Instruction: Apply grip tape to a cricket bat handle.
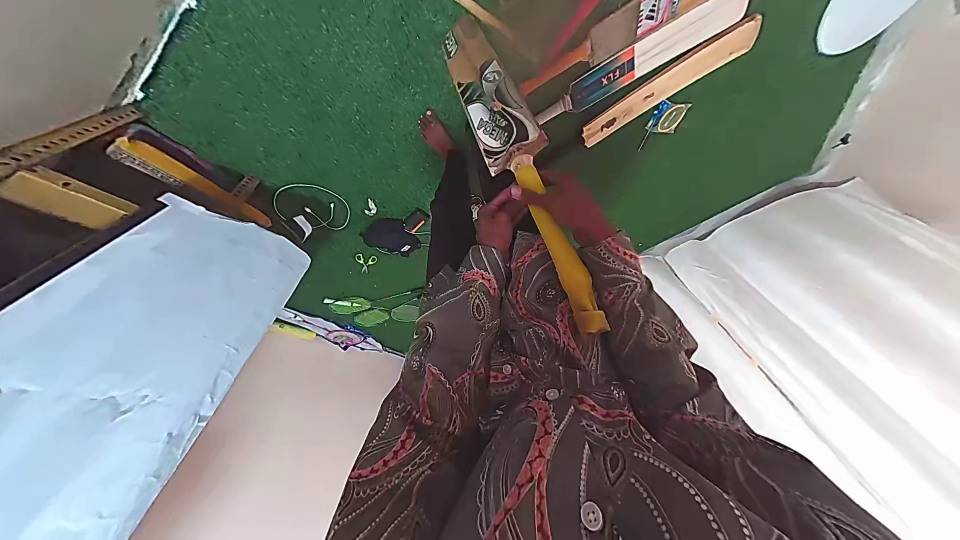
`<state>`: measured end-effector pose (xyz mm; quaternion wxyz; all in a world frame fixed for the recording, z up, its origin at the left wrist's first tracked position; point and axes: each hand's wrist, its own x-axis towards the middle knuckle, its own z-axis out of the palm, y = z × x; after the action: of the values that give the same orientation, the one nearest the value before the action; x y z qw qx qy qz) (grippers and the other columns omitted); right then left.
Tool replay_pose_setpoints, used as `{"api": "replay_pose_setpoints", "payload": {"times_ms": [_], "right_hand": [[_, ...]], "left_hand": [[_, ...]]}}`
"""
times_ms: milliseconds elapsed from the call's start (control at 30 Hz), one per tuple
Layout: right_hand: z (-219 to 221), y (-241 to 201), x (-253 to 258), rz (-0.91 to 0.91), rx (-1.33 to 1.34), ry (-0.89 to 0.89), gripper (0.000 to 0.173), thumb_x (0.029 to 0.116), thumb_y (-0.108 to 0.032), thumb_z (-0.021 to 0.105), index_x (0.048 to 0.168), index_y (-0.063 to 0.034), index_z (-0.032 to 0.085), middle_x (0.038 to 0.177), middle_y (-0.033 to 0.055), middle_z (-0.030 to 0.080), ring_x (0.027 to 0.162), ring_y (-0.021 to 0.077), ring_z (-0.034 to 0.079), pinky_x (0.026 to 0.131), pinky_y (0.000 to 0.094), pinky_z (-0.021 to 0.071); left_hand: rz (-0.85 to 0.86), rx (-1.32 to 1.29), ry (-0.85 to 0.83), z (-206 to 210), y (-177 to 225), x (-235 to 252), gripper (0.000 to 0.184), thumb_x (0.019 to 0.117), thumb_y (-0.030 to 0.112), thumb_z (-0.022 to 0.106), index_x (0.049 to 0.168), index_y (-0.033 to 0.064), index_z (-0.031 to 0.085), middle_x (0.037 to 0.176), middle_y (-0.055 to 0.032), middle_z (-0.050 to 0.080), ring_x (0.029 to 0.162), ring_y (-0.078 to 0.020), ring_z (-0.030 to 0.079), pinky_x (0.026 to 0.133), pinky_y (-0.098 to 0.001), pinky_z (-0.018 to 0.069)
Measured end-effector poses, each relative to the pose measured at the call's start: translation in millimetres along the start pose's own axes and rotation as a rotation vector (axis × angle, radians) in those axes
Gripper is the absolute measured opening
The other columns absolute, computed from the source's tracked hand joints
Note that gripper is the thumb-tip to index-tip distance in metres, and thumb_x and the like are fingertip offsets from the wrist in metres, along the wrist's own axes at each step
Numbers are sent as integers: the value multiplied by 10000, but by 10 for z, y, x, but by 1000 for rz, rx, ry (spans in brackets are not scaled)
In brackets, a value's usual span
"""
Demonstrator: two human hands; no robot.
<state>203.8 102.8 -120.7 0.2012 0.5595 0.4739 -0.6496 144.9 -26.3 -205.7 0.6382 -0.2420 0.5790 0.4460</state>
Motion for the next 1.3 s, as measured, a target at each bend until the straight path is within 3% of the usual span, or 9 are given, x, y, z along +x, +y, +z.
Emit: {"api": "replay_pose_setpoints", "payload": {"times_ms": [100, 267, 433, 567, 667, 800, 933, 1100, 1300], "right_hand": [[54, 459, 459, 148, 255, -14, 380, 965, -226, 734, 1247, 12, 647, 1029, 118, 745, 853, 196, 751, 808, 360, 649], [127, 385, 402, 290, 868, -87, 386, 1110, -231, 428, 1348, 53, 536, 1170, 189, 714, 1008, 260, 741, 903, 378, 623], [188, 591, 388, 284, 994, -176, 496, 1139, -351, 237, 1339, -6, 531, 1203, 132, 699, 903, 162, 714, 771, 279, 599], [309, 685, 419, 300, 684, 52, 396, 1127, -309, 342, 1424, -96, 492, 1159, 98, 675, 943, 166, 690, 798, 329, 596], [318, 723, 421, 166, 106, 166, 454, 1127, -281, 341, 1557, -136, 357, 1334, 150, 600, 1109, 180, 639, 918, 369, 550], [279, 571, 394, -137, -448, 402, 421, 1033, -137, 503, 1447, -98, 567, 1284, 203, 608, 1217, 338, 578, 1053, 470, 487], [336, 426, 212, -105, -496, 293, 288, 1080, -199, 518, 1285, -88, 688, 1316, 139, 624, 1212, 274, 611, 1033, 427, 503], [139, 460, 445, -43, -409, 293, 238, 982, -255, 683, 1127, -76, 742, 1162, 122, 683, 1050, 238, 675, 931, 434, 566], [-368, 752, 871, -125, -296, -117, 303, 930, -261, 766, 1125, -33, 720, 1160, 151, 688, 1088, 239, 654, 970, 434, 532]], "left_hand": [[47, 82, 72, -83, -35, 40, 285, 1028, 141, 623, 1272, 10, 693, 1082, -107, 742, 928, -145, 716, 879, -319, 595], [262, 74, 99, -208, 29, 96, 272, 1033, 173, 623, 1238, 20, 715, 1123, -106, 744, 993, -178, 716, 901, -348, 593], [271, 257, 190, -268, 95, 217, 467, 1028, 305, 630, 1437, 85, 586, 1243, -156, 637, 987, -207, 676, 868, -361, 586], [154, 265, 83, -89, 6, 142, 425, 1104, 318, 463, 1391, 43, 614, 1207, -135, 701, 1020, -165, 684, 902, -355, 564], [159, 234, -5, -57, -145, 101, 433, 1105, 223, 456, 1478, 14, 522, 1514, -130, 536, 1379, -166, 528, 1169, -357, 412], [237, 410, 74, -73, -182, 59, 375, 1091, 214, 496, 1396, 35, 620, 1372, -118, 657, 1253, -154, 631, 1097, -362, 485], [247, 571, 192, -83, -135, 13, 283, 1043, 278, 607, 1235, 121, 743, 1095, -56, 765, 984, -125, 723, 941, -371, 569], [314, 377, 164, -161, -232, 111, 231, 989, 206, 694, 1148, 48, 751, 1076, -70, 762, 990, -129, 721, 936, -339, 584], [312, 275, -24, -292, -361, 390, 172, 968, 114, 696, 1091, -5, 704, 1016, -65, 718, 913, -105, 670, 854, -301, 565]]}}
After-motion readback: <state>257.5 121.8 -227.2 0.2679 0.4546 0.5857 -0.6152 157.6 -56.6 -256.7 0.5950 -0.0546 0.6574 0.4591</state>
